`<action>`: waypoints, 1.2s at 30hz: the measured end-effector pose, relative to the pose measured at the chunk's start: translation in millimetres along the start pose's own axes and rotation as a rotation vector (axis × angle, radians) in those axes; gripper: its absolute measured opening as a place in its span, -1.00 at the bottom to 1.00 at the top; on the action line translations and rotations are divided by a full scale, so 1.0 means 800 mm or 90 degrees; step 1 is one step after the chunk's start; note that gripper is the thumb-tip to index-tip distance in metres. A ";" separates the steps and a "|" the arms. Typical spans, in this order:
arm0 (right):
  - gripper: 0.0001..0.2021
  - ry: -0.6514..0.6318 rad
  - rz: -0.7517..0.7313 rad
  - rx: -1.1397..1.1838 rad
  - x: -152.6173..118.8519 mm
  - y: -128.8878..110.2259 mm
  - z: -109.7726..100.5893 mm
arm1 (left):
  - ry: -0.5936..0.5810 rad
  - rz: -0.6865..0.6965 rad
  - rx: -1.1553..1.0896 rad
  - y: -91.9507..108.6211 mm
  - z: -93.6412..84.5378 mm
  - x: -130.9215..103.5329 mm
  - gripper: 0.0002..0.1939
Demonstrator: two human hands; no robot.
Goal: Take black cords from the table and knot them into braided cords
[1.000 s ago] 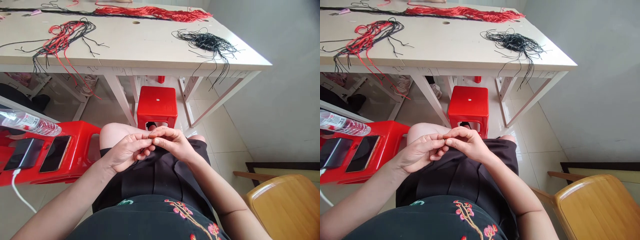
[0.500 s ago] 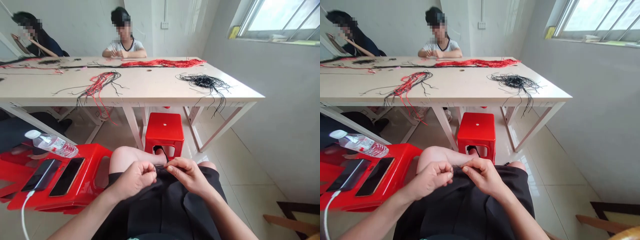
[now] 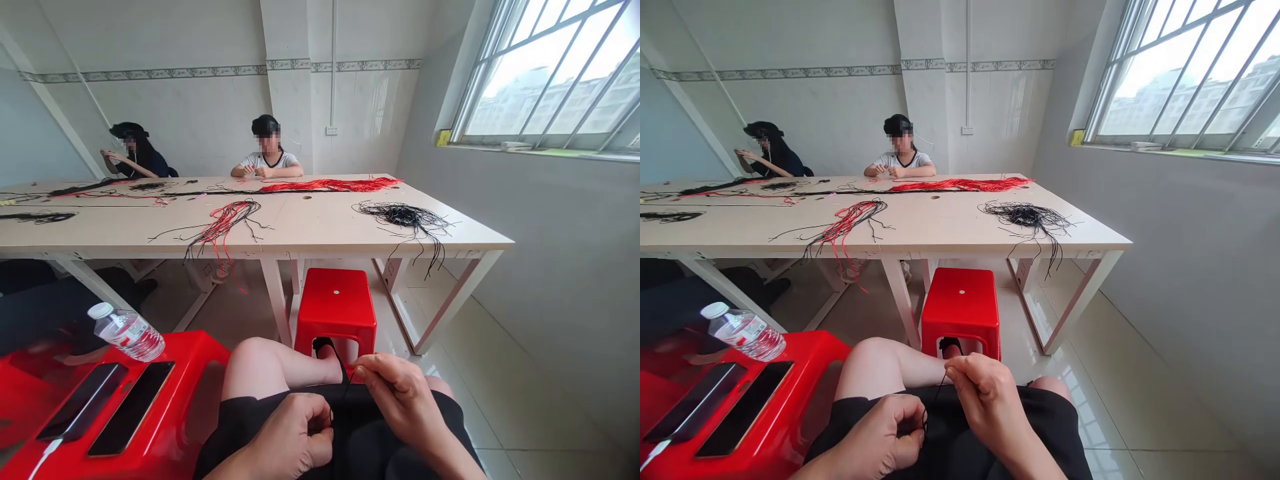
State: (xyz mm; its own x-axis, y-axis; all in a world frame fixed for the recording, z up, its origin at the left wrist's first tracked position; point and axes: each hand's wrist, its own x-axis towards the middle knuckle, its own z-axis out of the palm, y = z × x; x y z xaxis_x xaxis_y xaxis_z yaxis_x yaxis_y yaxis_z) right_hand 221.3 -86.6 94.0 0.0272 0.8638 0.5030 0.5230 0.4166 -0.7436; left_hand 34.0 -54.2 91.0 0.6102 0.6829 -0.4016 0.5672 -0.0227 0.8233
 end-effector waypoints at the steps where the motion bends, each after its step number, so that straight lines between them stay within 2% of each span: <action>1: -0.80 0.014 0.012 0.010 -0.003 0.000 -0.001 | 0.004 0.001 0.004 0.001 -0.002 -0.001 -0.96; 3: -0.75 0.014 0.059 0.042 -0.009 0.002 -0.003 | 0.013 0.004 0.017 0.001 -0.007 -0.002 -0.93; 4: -0.72 -0.012 0.084 0.067 -0.012 0.004 -0.004 | 0.023 0.003 0.027 0.000 -0.009 -0.002 -0.92; 7: -0.63 -0.179 0.178 0.172 -0.022 0.012 -0.005 | 0.055 0.002 0.070 -0.004 -0.013 -0.003 -0.89; 9: -0.60 -0.248 0.272 0.254 -0.030 0.019 0.001 | 0.062 0.005 0.094 -0.008 -0.012 -0.003 -0.90; 11: -0.56 -0.256 0.347 0.319 -0.037 0.024 0.012 | 0.058 0.008 0.112 -0.010 -0.010 -0.002 -0.90; 15: -0.56 -0.277 0.385 0.352 -0.041 0.022 0.032 | 0.050 0.007 0.140 -0.012 -0.005 0.000 -0.88; 19: -0.70 -0.334 0.342 0.278 -0.030 0.001 0.032 | 0.063 0.000 0.150 -0.011 -0.004 0.002 -0.88; 22: -0.71 -0.338 0.301 0.200 -0.022 -0.012 0.026 | 0.072 -0.005 0.163 -0.014 -0.004 0.001 -0.90; 26: -0.79 -0.302 0.257 0.066 -0.022 -0.017 0.024 | 0.080 -0.010 0.174 -0.019 -0.003 -0.002 -0.89; 30: -0.77 -0.297 0.175 0.041 -0.023 -0.016 0.025 | 0.078 -0.009 0.178 -0.019 -0.002 -0.004 -0.88; 36: -0.81 -0.186 0.010 0.009 -0.025 -0.003 0.045 | 0.028 -0.004 0.156 -0.022 0.012 0.001 -0.94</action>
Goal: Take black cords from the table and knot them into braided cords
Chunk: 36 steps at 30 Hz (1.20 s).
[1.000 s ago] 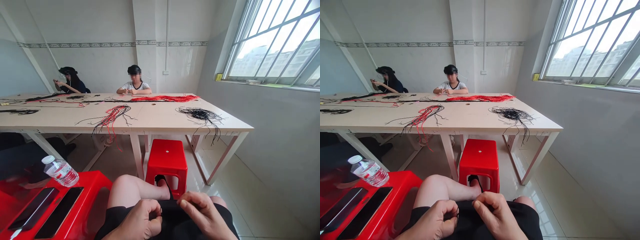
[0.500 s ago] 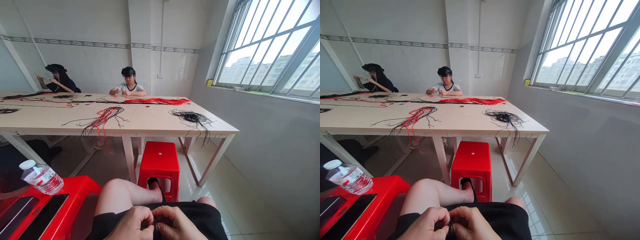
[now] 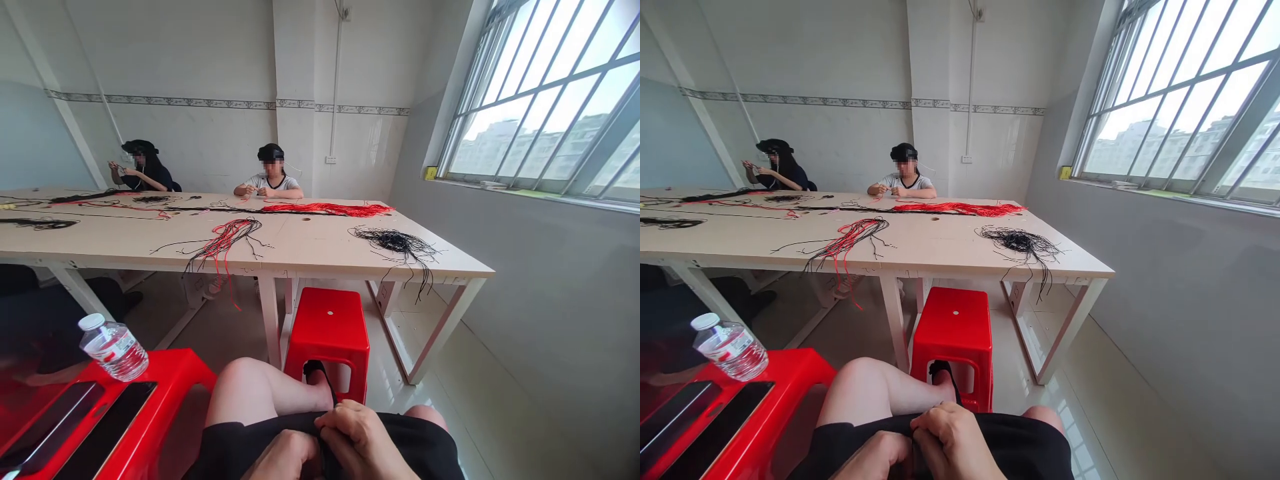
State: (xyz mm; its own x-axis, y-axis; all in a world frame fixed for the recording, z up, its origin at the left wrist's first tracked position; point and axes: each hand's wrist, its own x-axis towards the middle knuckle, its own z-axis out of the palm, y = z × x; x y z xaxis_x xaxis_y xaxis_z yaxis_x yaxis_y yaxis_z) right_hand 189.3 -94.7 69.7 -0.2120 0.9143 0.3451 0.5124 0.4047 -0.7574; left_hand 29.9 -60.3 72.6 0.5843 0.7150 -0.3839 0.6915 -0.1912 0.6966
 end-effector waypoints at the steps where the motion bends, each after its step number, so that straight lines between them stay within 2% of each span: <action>1: -0.79 0.015 -0.024 -0.002 0.001 0.004 0.004 | -0.016 0.011 -0.013 0.000 0.003 0.001 -0.94; 3: -0.76 0.033 -0.059 0.000 0.004 0.010 0.010 | -0.032 0.047 -0.053 0.000 0.008 0.002 -0.94; 5: -0.76 0.055 -0.068 0.027 0.007 0.016 0.010 | -0.010 0.066 -0.094 -0.001 0.008 0.003 -0.94; 8: -0.79 0.102 -0.025 0.071 0.008 0.022 0.001 | 0.043 0.054 -0.174 -0.001 -0.002 0.005 -0.96; 11: -0.71 0.128 0.015 0.090 0.006 0.024 -0.010 | 0.077 0.063 -0.294 0.000 -0.016 0.009 -0.89; 15: -0.71 0.085 0.036 0.154 0.004 0.019 -0.011 | 0.140 0.086 -0.418 0.008 -0.027 0.016 -0.86; 17: -0.83 0.080 0.027 0.178 0.005 0.015 -0.009 | 0.156 0.084 -0.462 0.012 -0.028 0.021 -0.83; 21: -0.91 0.193 0.031 0.127 0.010 0.008 -0.004 | 0.171 0.089 -0.529 0.018 -0.027 0.029 -0.84; 24: -0.92 0.269 0.064 0.164 0.007 0.006 0.004 | 0.189 0.101 -0.539 0.021 -0.024 0.031 -0.88; 27: -0.89 0.310 0.087 0.213 0.001 0.009 0.013 | 0.179 0.100 -0.559 0.023 -0.020 0.032 -0.89; 31: -0.92 0.337 0.112 0.177 -0.005 0.015 0.021 | 0.131 0.053 -0.611 0.024 -0.016 0.034 -0.89; 36: -0.96 0.309 0.073 0.157 -0.006 0.017 0.014 | 0.117 0.044 -0.589 0.021 -0.009 0.039 -0.84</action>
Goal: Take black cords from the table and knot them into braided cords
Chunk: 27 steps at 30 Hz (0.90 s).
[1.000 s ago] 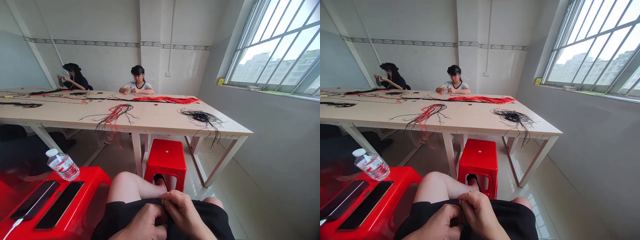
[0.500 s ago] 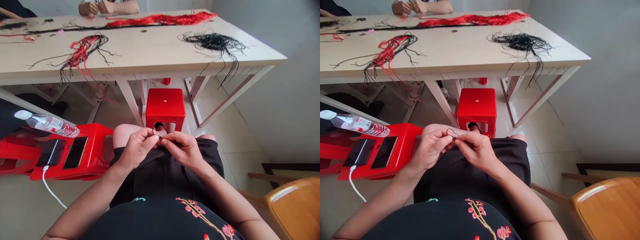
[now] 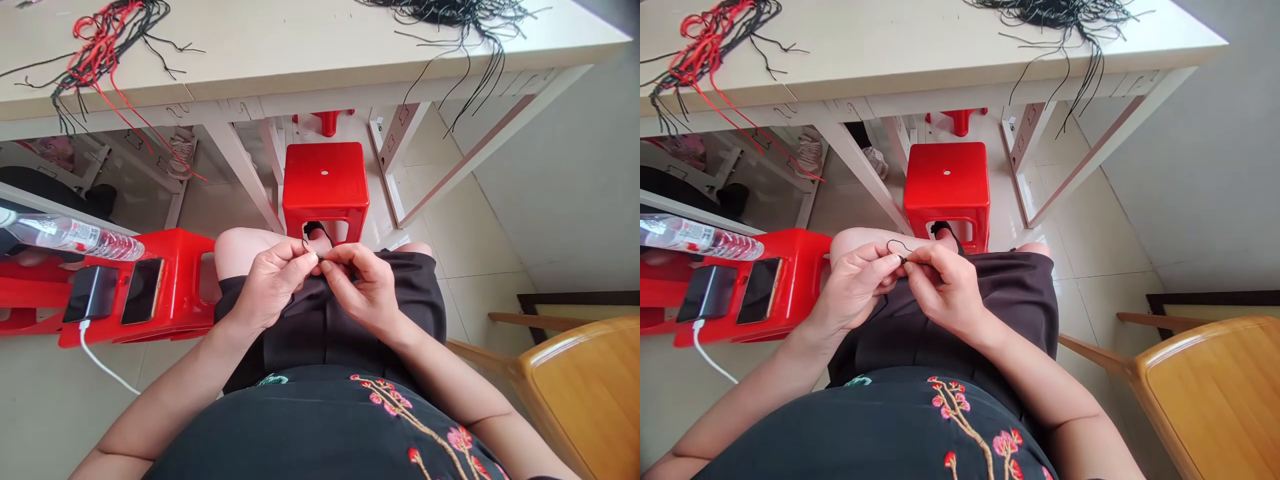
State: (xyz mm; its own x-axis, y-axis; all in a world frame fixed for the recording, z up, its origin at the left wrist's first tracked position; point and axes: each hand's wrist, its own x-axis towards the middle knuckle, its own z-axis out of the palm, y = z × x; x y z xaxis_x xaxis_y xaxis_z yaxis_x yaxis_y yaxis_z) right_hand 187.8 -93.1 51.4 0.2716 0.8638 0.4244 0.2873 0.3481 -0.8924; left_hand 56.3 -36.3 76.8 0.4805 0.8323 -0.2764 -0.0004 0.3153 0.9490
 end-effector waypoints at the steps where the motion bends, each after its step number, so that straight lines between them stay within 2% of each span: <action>1: -0.95 -0.010 -0.002 -0.006 0.001 0.000 -0.001 | 0.006 0.009 0.017 -0.002 0.000 0.001 -0.82; 5: -0.94 -0.007 0.023 -0.026 0.000 0.003 -0.005 | 0.031 0.054 0.090 -0.012 0.001 0.002 -0.80; 11: -0.90 0.027 0.017 -0.061 -0.007 0.013 -0.004 | 0.037 0.054 0.127 -0.013 0.002 0.004 -0.81; 16: -0.89 0.048 -0.005 -0.043 -0.008 0.017 -0.005 | 0.021 -0.021 0.069 -0.005 0.005 0.005 -0.82; 20: -0.89 0.047 0.015 -0.028 -0.010 0.021 -0.005 | 0.024 -0.064 0.070 -0.001 0.006 0.004 -0.82; 27: -0.90 0.031 0.030 -0.052 -0.011 0.020 -0.004 | 0.042 -0.008 0.177 -0.005 0.000 -0.003 -0.83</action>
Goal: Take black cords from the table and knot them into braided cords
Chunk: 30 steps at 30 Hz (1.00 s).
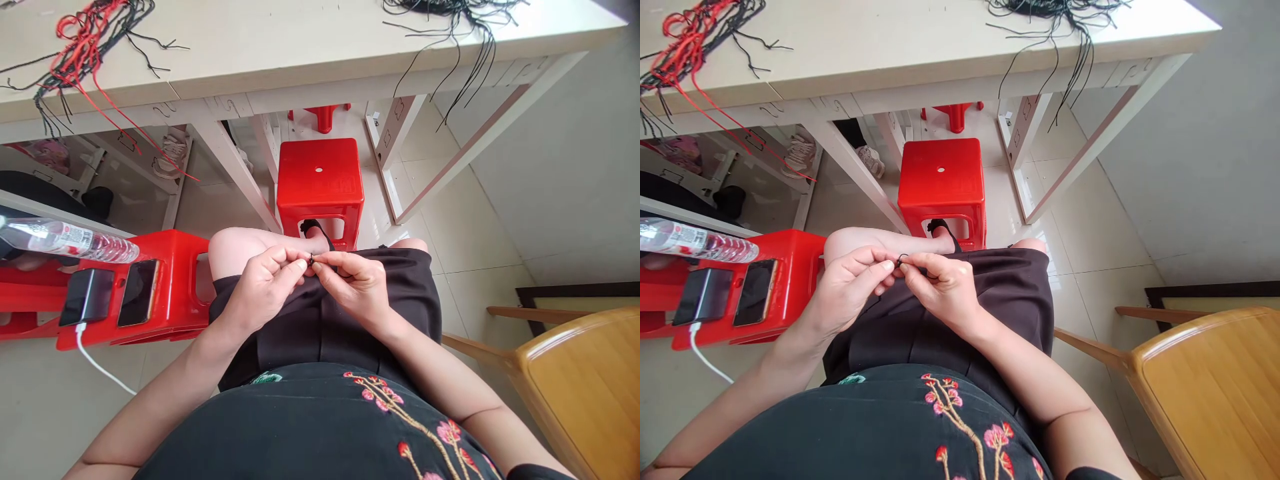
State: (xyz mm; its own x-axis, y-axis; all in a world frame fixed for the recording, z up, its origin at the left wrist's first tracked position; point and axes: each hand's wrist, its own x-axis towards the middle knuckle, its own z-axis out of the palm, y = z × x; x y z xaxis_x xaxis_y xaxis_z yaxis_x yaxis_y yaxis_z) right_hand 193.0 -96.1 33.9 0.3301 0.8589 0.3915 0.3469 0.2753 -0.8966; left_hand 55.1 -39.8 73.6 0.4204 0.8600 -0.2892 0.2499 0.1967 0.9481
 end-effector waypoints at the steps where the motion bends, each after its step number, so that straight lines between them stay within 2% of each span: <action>1: -0.90 -0.001 -0.001 0.002 0.000 -0.001 0.000 | 0.002 0.012 0.008 0.000 0.000 -0.001 -0.84; 5: -0.90 -0.007 0.009 -0.004 0.001 -0.003 -0.001 | 0.019 0.048 0.009 0.002 0.005 -0.004 -0.85; 9: -0.89 -0.012 0.019 -0.024 0.001 -0.003 0.002 | 0.026 0.073 0.036 -0.003 0.004 -0.006 -0.78; 12: -0.91 -0.015 -0.007 -0.045 0.003 -0.004 0.004 | 0.009 0.093 0.050 -0.009 0.000 -0.003 -0.74; 16: -0.92 -0.033 -0.034 -0.021 0.004 -0.006 0.002 | -0.007 0.110 0.054 -0.008 -0.004 0.005 -0.79; 25: -0.88 -0.051 -0.005 -0.010 0.005 -0.005 -0.007 | -0.001 0.012 0.048 -0.008 -0.009 0.004 -0.72; 30: -0.88 -0.139 0.015 0.071 0.010 -0.005 -0.012 | 0.008 0.006 0.030 -0.009 -0.008 0.006 -0.71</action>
State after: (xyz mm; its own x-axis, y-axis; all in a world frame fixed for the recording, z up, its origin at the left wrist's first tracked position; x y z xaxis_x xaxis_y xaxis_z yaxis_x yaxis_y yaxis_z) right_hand 202.7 -94.1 42.6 0.1355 0.9351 0.3275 0.2379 0.2902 -0.9269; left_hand 50.0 -34.3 66.3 0.4120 0.8675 -0.2786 0.2868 0.1667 0.9434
